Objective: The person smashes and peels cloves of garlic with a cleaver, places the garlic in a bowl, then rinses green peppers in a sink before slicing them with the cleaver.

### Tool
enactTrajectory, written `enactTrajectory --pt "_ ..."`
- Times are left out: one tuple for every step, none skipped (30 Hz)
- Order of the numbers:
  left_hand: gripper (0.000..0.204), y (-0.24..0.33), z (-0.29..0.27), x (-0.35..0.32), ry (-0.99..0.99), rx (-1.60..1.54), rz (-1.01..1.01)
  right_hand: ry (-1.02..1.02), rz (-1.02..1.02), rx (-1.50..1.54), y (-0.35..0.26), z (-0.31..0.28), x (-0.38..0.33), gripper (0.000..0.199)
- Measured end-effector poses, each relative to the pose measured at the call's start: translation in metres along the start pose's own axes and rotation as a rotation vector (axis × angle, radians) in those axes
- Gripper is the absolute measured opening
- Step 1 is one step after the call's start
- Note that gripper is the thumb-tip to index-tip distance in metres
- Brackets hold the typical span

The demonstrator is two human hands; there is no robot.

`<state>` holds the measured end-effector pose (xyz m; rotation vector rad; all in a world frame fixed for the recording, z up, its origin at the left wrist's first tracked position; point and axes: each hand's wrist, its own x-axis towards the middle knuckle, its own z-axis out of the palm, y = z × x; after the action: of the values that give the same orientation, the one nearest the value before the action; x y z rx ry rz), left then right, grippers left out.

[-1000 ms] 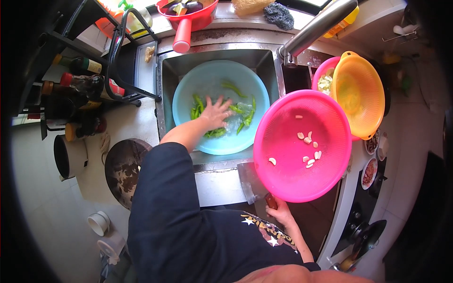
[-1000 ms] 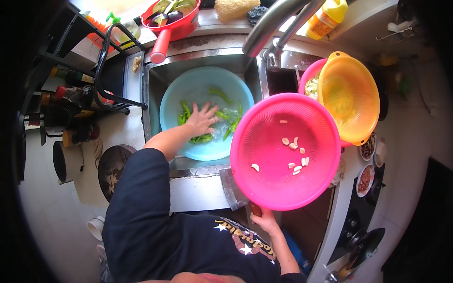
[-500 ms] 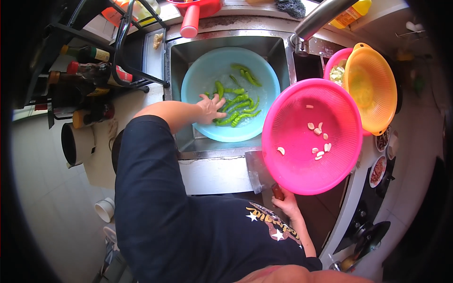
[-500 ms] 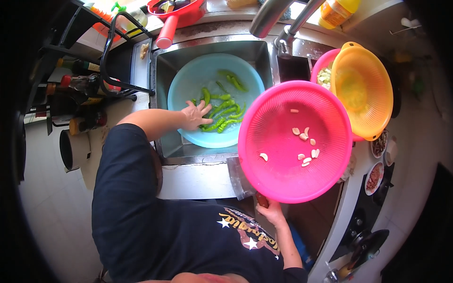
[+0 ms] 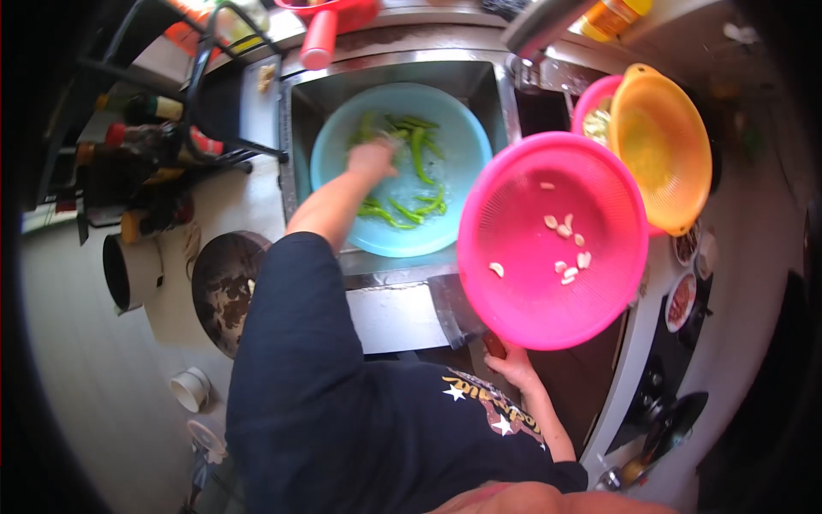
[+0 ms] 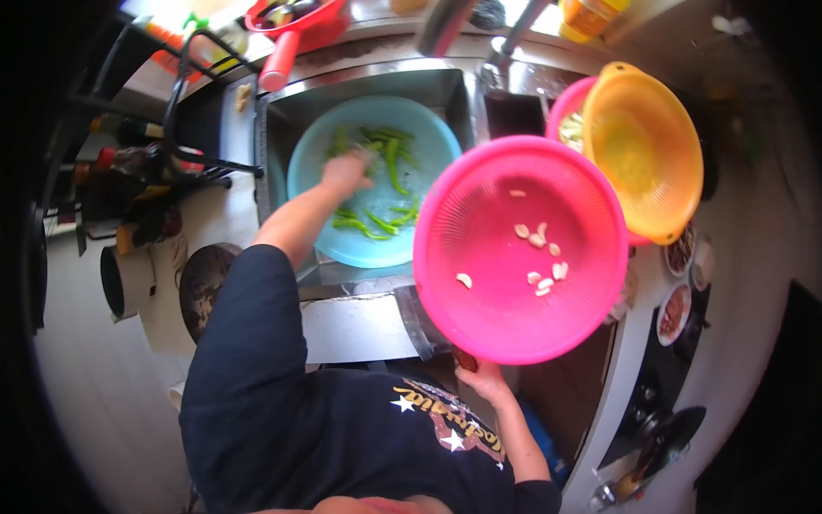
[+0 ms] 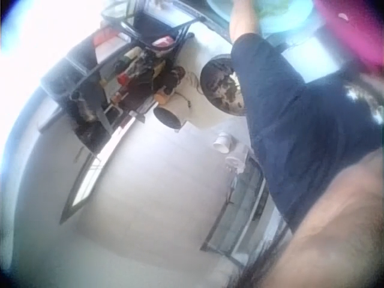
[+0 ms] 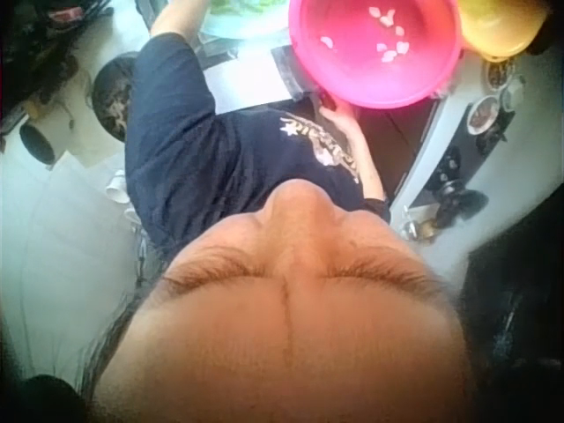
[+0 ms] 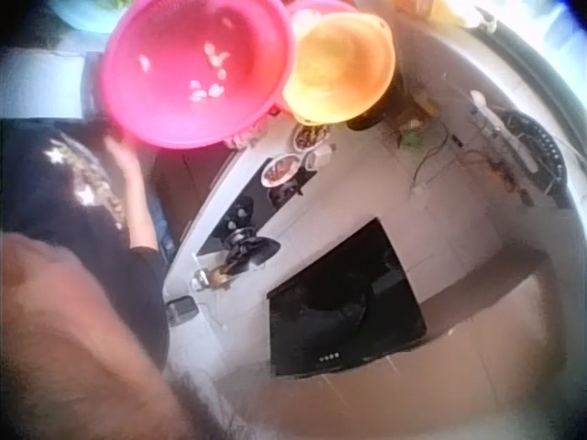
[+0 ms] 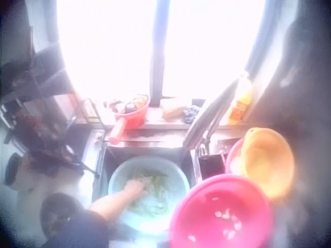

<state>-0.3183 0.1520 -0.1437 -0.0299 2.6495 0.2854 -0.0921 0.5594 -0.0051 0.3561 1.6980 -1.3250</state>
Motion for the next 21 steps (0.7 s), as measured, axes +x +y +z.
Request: enactTrajectory --pt "0.056 -0.013 0.003 0.005 0.037 -0.089 -0.181 -0.007 0.028 -0.046 0.004 -0.003 0.001 0.041" --pt "0.056 -0.01 -0.004 -0.004 0.093 -0.044 -0.095 -0.011 0.052 -0.084 0.004 -0.006 0.001 0.04" --pt "0.049 -0.012 0.001 -0.011 0.059 -0.03 -0.049 -0.029 0.011 -0.077 -0.002 -0.004 0.002 0.039" --pt "0.049 -0.002 0.006 -0.008 0.058 -0.04 -0.033 -0.011 0.017 -0.078 -0.001 -0.01 -0.002 0.039" --pt "0.044 0.004 0.002 -0.01 0.018 -0.066 0.006 -0.019 0.034 -0.044 0.002 -0.01 0.001 0.039" --pt "0.039 0.004 -0.006 -0.016 -0.025 -0.08 0.033 -0.044 0.049 -0.003 0.005 -0.006 0.004 0.038" --pt "0.034 0.011 -0.013 -0.018 0.094 -0.154 0.065 -0.075 0.127 -0.015 0.001 -0.008 0.003 0.044" --pt "0.033 0.017 -0.028 -0.022 0.19 -0.149 0.101 -0.098 0.122 -0.008 0.004 -0.007 0.003 0.044" --pt "0.032 0.02 -0.038 -0.023 0.274 -0.187 0.103 -0.082 0.105 -0.017 0.008 -0.007 0.003 0.045" --pt "0.03 0.023 -0.046 -0.02 0.361 -0.225 0.114 -0.058 0.086 -0.023 0.011 -0.006 0.004 0.045" --pt "0.028 0.029 -0.045 -0.017 0.344 -0.254 0.138 -0.039 0.072 -0.039 0.008 -0.008 0.001 0.046" --pt "0.027 0.032 -0.043 -0.014 0.326 -0.281 0.163 -0.043 0.066 -0.044 0.008 -0.008 0.003 0.046" --pt "0.027 0.034 -0.038 -0.022 0.189 -0.262 0.242 -0.049 0.043 -0.082 0.01 -0.006 0.007 0.047" --pt "0.03 0.041 -0.027 -0.028 0.019 -0.197 0.33 -0.038 0.029 -0.121 0.009 -0.009 0.006 0.048" --pt "0.033 0.044 -0.006 -0.037 -0.103 -0.182 0.431 -0.046 0.013 -0.132 0.001 -0.009 0.004 0.05" --pt "0.036 0.053 0.012 -0.047 -0.161 -0.128 0.466 -0.04 0.016 -0.134 0.004 -0.01 0.002 0.05" --pt "0.039 0.065 0.028 -0.056 -0.176 -0.04 0.447 -0.025 -0.007 -0.158 0.008 -0.009 0.002 0.05" --pt "0.04 0.063 0.067 -0.052 -0.091 0.024 0.405 -0.023 -0.042 -0.187 0.011 -0.009 0.004 0.05" --pt "0.033 0.063 0.079 -0.045 -0.159 0.039 0.392 -0.025 -0.047 -0.186 0.012 -0.009 0.005 0.05" --pt "0.028 0.064 0.082 -0.042 -0.226 0.051 0.375 -0.012 -0.046 -0.189 0.013 -0.008 0.005 0.05" --pt "0.028 0.069 0.071 -0.039 -0.224 0.054 0.371 0.002 -0.044 -0.19 0.015 -0.008 0.004 0.05"
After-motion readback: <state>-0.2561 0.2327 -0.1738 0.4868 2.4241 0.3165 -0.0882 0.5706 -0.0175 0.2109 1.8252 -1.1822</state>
